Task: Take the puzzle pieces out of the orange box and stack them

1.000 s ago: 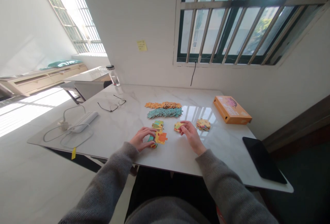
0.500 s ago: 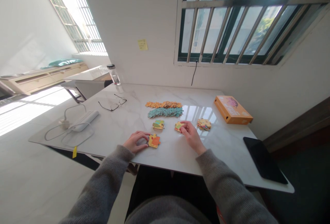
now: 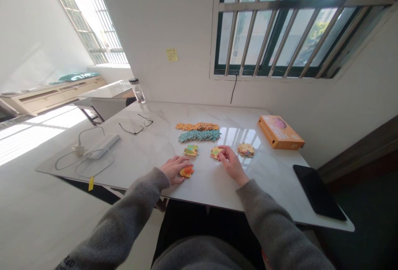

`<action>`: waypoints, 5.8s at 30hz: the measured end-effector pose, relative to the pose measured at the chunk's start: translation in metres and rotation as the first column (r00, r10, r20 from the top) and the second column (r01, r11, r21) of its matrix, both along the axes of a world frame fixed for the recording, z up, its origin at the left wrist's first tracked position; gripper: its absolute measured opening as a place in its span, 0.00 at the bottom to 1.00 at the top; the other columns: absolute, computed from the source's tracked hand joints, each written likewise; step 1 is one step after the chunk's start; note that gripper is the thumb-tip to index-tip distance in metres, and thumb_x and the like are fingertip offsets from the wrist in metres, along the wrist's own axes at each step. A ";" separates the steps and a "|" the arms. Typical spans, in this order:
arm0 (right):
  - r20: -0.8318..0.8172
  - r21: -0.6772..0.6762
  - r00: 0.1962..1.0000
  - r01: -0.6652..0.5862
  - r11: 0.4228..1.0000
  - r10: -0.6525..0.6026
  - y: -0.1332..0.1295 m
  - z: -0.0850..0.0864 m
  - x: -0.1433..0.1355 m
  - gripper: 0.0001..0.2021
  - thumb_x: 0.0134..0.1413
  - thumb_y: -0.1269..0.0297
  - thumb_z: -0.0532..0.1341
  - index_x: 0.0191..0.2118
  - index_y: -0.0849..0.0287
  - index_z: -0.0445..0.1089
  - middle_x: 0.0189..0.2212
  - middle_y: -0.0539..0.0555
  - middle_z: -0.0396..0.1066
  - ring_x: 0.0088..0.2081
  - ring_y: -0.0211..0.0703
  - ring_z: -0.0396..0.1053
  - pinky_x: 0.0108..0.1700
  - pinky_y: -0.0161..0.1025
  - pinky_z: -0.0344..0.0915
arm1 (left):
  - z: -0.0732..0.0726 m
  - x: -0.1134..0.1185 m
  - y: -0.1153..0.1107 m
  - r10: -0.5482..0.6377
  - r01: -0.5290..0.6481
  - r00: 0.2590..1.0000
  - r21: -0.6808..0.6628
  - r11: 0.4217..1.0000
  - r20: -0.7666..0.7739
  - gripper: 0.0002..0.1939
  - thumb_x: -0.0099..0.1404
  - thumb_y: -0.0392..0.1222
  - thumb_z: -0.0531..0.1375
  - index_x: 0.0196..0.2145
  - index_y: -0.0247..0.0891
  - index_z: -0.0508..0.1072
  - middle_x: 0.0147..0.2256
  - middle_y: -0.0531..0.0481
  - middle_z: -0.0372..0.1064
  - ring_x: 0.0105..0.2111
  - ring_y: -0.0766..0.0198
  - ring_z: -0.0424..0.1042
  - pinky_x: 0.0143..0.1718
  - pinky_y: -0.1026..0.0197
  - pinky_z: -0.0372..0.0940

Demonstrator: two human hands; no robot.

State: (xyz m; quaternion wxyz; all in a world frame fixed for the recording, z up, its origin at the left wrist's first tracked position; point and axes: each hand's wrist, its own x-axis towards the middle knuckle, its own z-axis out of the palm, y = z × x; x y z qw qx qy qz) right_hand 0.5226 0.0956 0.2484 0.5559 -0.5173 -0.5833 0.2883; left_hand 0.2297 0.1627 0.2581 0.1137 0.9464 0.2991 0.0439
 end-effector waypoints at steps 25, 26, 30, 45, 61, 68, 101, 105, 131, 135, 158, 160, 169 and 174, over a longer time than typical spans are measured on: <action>0.703 0.111 0.678 0.191 0.975 -0.213 0.014 -0.019 0.035 0.20 0.56 0.59 0.62 0.53 0.57 0.69 0.47 0.61 0.69 0.51 0.57 0.64 0.56 0.54 0.58 | 0.026 0.024 -0.007 -0.016 0.033 0.992 0.135 0.990 -0.122 0.34 0.55 0.44 0.66 0.59 0.50 0.66 0.61 0.44 0.61 0.57 0.44 0.61 0.50 0.43 0.66; 0.727 0.096 0.657 0.191 0.977 -0.199 0.014 -0.021 0.035 0.20 0.56 0.59 0.62 0.53 0.56 0.69 0.47 0.60 0.69 0.51 0.57 0.64 0.56 0.54 0.58 | 0.026 0.026 -0.009 -0.038 0.049 0.996 0.149 0.988 -0.076 0.33 0.56 0.45 0.66 0.59 0.49 0.66 0.60 0.44 0.62 0.57 0.44 0.61 0.52 0.43 0.65; 0.748 0.083 0.639 0.176 0.981 -0.179 0.013 -0.020 0.035 0.18 0.57 0.62 0.62 0.53 0.56 0.69 0.46 0.59 0.70 0.50 0.56 0.64 0.56 0.54 0.58 | 0.022 0.039 -0.015 -0.143 0.122 0.983 0.173 0.977 0.116 0.26 0.62 0.45 0.61 0.58 0.45 0.67 0.56 0.44 0.66 0.55 0.49 0.64 0.55 0.46 0.62; 0.419 0.199 0.908 -0.101 0.975 0.008 -0.012 0.007 0.005 0.24 0.54 0.65 0.65 0.57 0.53 0.65 0.51 0.57 0.69 0.54 0.51 0.65 0.56 0.52 0.65 | 0.022 0.068 0.000 -0.072 0.027 0.975 0.210 0.977 0.209 0.34 0.60 0.46 0.65 0.62 0.43 0.61 0.60 0.42 0.62 0.57 0.47 0.61 0.55 0.45 0.60; -0.007 -0.078 0.940 -0.340 0.937 0.340 -0.014 0.009 0.000 0.26 0.61 0.57 0.56 0.63 0.56 0.57 0.44 0.55 0.72 0.44 0.45 0.71 0.47 0.43 0.68 | 0.037 0.070 -0.001 -0.124 0.103 0.974 0.114 0.988 0.191 0.19 0.66 0.47 0.62 0.53 0.44 0.69 0.55 0.46 0.69 0.53 0.54 0.65 0.54 0.51 0.58; -0.111 -0.107 0.945 -0.320 0.941 0.309 -0.010 0.006 0.000 0.24 0.59 0.54 0.61 0.59 0.57 0.65 0.38 0.53 0.74 0.39 0.43 0.72 0.44 0.43 0.70 | 0.035 0.079 -0.007 -0.202 0.185 0.976 0.172 0.967 0.085 0.18 0.66 0.41 0.62 0.54 0.47 0.69 0.57 0.47 0.67 0.55 0.52 0.63 0.56 0.48 0.57; -0.026 -0.004 0.998 0.057 0.998 -0.058 -0.001 0.000 0.005 0.15 0.60 0.55 0.57 0.47 0.58 0.66 0.27 0.50 0.71 0.32 0.42 0.71 0.40 0.41 0.68 | 0.012 0.025 0.051 0.226 -0.259 0.882 0.024 0.966 0.414 0.19 0.55 0.35 0.58 0.46 0.42 0.69 0.56 0.48 0.69 0.55 0.53 0.64 0.59 0.46 0.58; 0.010 0.006 0.995 0.103 0.995 -0.103 -0.001 0.001 0.007 0.13 0.60 0.58 0.56 0.47 0.58 0.67 0.27 0.50 0.71 0.32 0.43 0.71 0.41 0.41 0.68 | -0.002 0.028 0.053 0.240 -0.257 0.870 -0.019 0.966 0.431 0.19 0.55 0.35 0.57 0.46 0.40 0.69 0.57 0.47 0.68 0.57 0.53 0.62 0.60 0.45 0.57; 0.711 0.069 0.681 0.181 0.981 -0.176 0.014 -0.020 0.027 0.10 0.60 0.64 0.60 0.47 0.55 0.71 0.51 0.57 0.71 0.54 0.54 0.62 0.56 0.51 0.56 | -0.019 0.029 0.061 0.303 -0.265 0.830 -0.148 0.953 0.468 0.17 0.52 0.35 0.56 0.42 0.43 0.70 0.55 0.50 0.70 0.55 0.49 0.63 0.60 0.43 0.55; 0.691 0.070 0.705 0.153 0.986 -0.158 0.016 -0.018 0.030 0.10 0.58 0.63 0.63 0.46 0.55 0.72 0.45 0.57 0.73 0.51 0.53 0.64 0.54 0.50 0.59 | -0.020 0.028 0.062 0.288 -0.251 0.830 -0.141 0.958 0.478 0.17 0.52 0.35 0.56 0.42 0.42 0.71 0.56 0.49 0.69 0.56 0.48 0.62 0.61 0.43 0.54; 0.489 0.574 0.785 0.037 0.818 -0.379 -0.016 0.010 -0.010 0.29 0.55 0.63 0.67 0.61 0.50 0.61 0.49 0.59 0.64 0.51 0.54 0.63 0.53 0.55 0.67 | 0.023 0.080 -0.003 0.427 -0.060 0.603 -0.495 0.867 0.674 0.17 0.61 0.51 0.62 0.44 0.37 0.73 0.33 0.47 0.75 0.34 0.61 0.73 0.32 0.62 0.65; 0.496 0.586 0.779 0.025 0.810 -0.383 -0.017 0.010 -0.011 0.29 0.55 0.64 0.66 0.62 0.49 0.60 0.49 0.59 0.64 0.51 0.54 0.63 0.53 0.54 0.67 | 0.020 0.086 -0.004 0.465 -0.035 0.559 -0.541 0.840 0.686 0.18 0.60 0.51 0.63 0.42 0.36 0.74 0.32 0.46 0.75 0.33 0.60 0.74 0.31 0.62 0.65; 0.285 0.346 0.921 0.159 0.925 -0.266 -0.014 0.009 -0.011 0.22 0.59 0.62 0.59 0.59 0.54 0.61 0.43 0.57 0.70 0.44 0.49 0.69 0.47 0.49 0.69 | 0.017 0.086 -0.003 0.400 -0.137 0.627 -0.411 0.901 0.668 0.11 0.62 0.45 0.60 0.38 0.38 0.77 0.34 0.46 0.77 0.34 0.59 0.74 0.36 0.58 0.68; 0.276 0.197 0.954 0.068 0.978 -0.122 -0.010 0.007 -0.010 0.13 0.60 0.60 0.59 0.49 0.55 0.71 0.30 0.52 0.73 0.38 0.46 0.71 0.47 0.47 0.68 | 0.015 0.086 -0.007 0.178 -0.133 0.759 -0.119 0.984 0.626 0.09 0.65 0.42 0.57 0.38 0.41 0.77 0.34 0.47 0.76 0.37 0.57 0.72 0.43 0.52 0.67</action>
